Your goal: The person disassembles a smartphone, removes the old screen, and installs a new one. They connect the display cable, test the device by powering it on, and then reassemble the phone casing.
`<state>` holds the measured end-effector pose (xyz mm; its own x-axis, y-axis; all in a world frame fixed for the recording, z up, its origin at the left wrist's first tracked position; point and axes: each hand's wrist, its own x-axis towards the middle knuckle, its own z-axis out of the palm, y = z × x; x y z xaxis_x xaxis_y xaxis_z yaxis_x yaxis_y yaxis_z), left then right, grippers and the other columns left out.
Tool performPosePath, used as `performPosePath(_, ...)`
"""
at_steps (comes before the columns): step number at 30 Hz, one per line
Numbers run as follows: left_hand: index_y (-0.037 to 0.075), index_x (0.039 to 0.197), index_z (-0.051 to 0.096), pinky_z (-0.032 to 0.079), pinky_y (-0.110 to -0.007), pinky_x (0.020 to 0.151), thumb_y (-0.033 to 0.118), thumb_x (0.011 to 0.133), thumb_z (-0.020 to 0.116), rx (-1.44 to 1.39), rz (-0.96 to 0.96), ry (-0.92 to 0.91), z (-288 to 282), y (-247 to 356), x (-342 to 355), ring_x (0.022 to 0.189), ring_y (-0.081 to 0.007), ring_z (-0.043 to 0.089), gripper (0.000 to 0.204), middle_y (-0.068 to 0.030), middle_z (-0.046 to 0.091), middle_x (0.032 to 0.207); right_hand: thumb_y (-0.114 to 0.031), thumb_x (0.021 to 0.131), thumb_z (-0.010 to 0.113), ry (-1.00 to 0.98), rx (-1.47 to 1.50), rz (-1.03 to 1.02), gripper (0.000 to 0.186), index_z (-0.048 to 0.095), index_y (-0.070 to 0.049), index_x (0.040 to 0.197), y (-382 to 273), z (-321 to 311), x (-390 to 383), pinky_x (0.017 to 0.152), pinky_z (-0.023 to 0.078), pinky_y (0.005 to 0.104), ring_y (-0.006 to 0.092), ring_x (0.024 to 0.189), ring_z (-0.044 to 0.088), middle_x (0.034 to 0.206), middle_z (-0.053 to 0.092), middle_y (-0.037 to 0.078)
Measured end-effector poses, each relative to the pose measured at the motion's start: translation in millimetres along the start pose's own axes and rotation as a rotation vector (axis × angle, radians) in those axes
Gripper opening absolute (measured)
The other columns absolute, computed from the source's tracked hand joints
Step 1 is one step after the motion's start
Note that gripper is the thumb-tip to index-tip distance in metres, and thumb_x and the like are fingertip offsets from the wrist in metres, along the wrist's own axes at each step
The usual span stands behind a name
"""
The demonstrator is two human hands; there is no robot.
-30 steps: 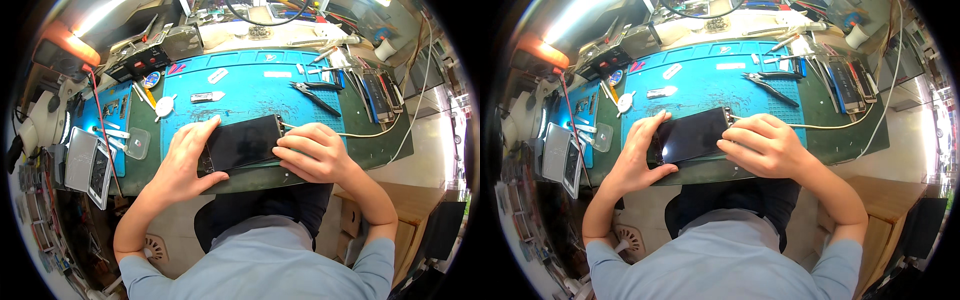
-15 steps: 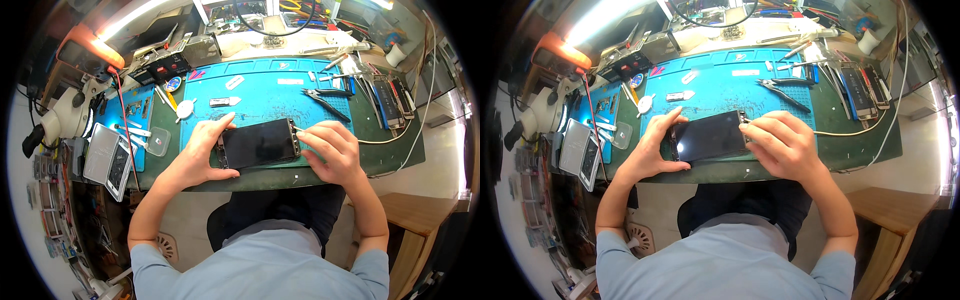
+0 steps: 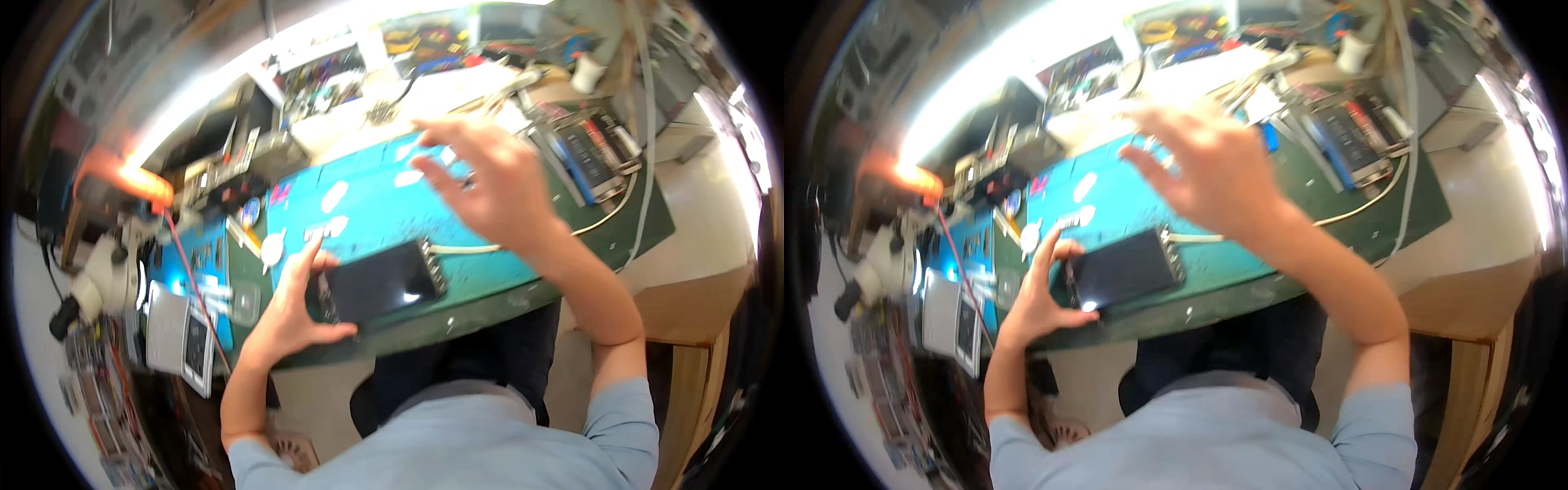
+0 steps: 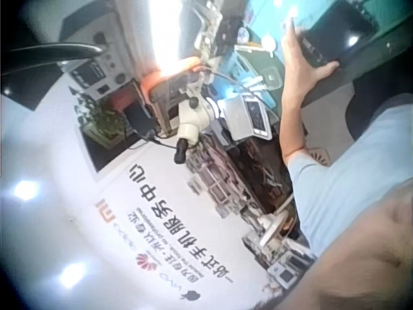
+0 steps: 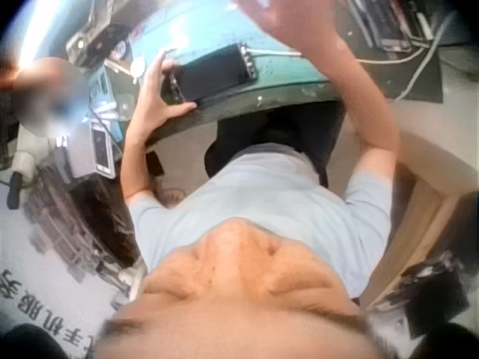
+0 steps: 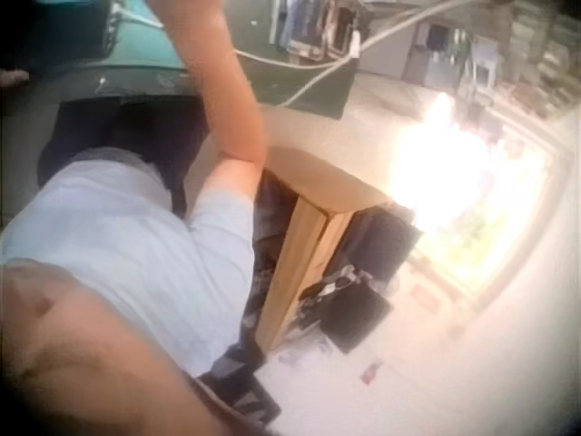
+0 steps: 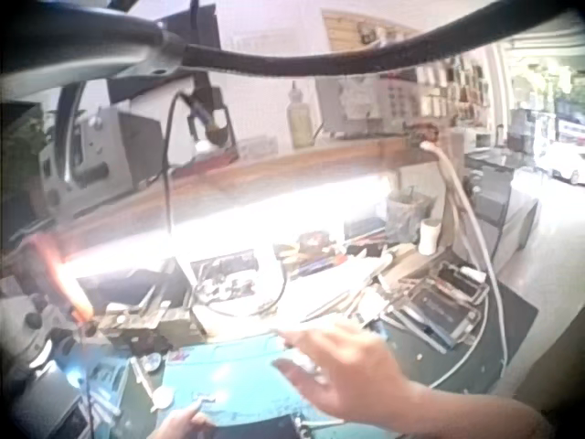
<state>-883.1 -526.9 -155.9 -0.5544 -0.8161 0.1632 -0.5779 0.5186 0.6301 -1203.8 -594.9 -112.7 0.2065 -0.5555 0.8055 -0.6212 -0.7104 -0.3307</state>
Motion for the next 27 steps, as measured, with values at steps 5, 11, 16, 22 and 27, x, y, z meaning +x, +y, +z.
performPosePath(5,0.005,0.162,0.018,0.044,-0.044,0.108,0.022,0.058,0.101,0.078,0.100,-0.041,-5,-10,12,0.119,-0.0286,0.059,0.134,-0.0162,0.061,0.128,-0.028,0.095,0.071,-0.057,0.040,0.020,0.032,0.066,-0.011,0.122,5,27,-1,0.069,0.056,0.0381,0.0268,0.082,0.068,0.091,0.070,0.006)
performPosePath(11,0.004,0.161,0.018,0.047,-0.042,0.104,0.022,0.058,0.100,0.063,0.133,-0.061,0,-10,19,0.117,-0.0290,0.058,0.134,-0.0163,0.058,0.127,-0.030,0.096,0.069,-0.181,0.041,0.131,0.041,0.061,-0.011,0.131,18,27,-28,0.067,0.056,0.0383,0.0262,0.080,0.067,0.087,0.067,0.007)
performPosePath(16,0.004,0.161,0.019,0.046,-0.043,0.105,0.022,0.055,0.100,0.063,0.145,-0.038,1,-11,15,0.116,-0.0304,0.058,0.135,-0.0167,0.058,0.127,-0.029,0.096,0.068,-0.199,0.100,0.070,0.040,0.062,-0.010,0.131,1,27,-29,0.070,0.056,0.0376,0.0254,0.082,0.067,0.088,0.068,0.007)
performPosePath(22,0.002,0.158,0.026,0.050,-0.043,0.098,0.018,0.053,0.100,0.088,0.177,0.000,2,-4,19,0.112,-0.0323,0.058,0.129,-0.0164,0.062,0.121,-0.028,0.096,0.068,-0.200,0.069,0.044,0.041,0.061,-0.008,0.131,5,26,-29,0.071,0.055,0.0375,0.0251,0.083,0.067,0.090,0.068,0.007)
performPosePath(27,0.005,0.159,0.022,0.044,-0.044,0.106,0.021,0.051,0.101,0.106,0.125,-0.018,4,-14,12,0.114,-0.0304,0.059,0.134,-0.0156,0.061,0.123,-0.026,0.094,0.069,-0.208,-0.026,-0.008,0.043,0.060,-0.007,0.132,5,20,-18,0.069,0.054,0.0359,0.0232,0.082,0.067,0.086,0.065,0.007)
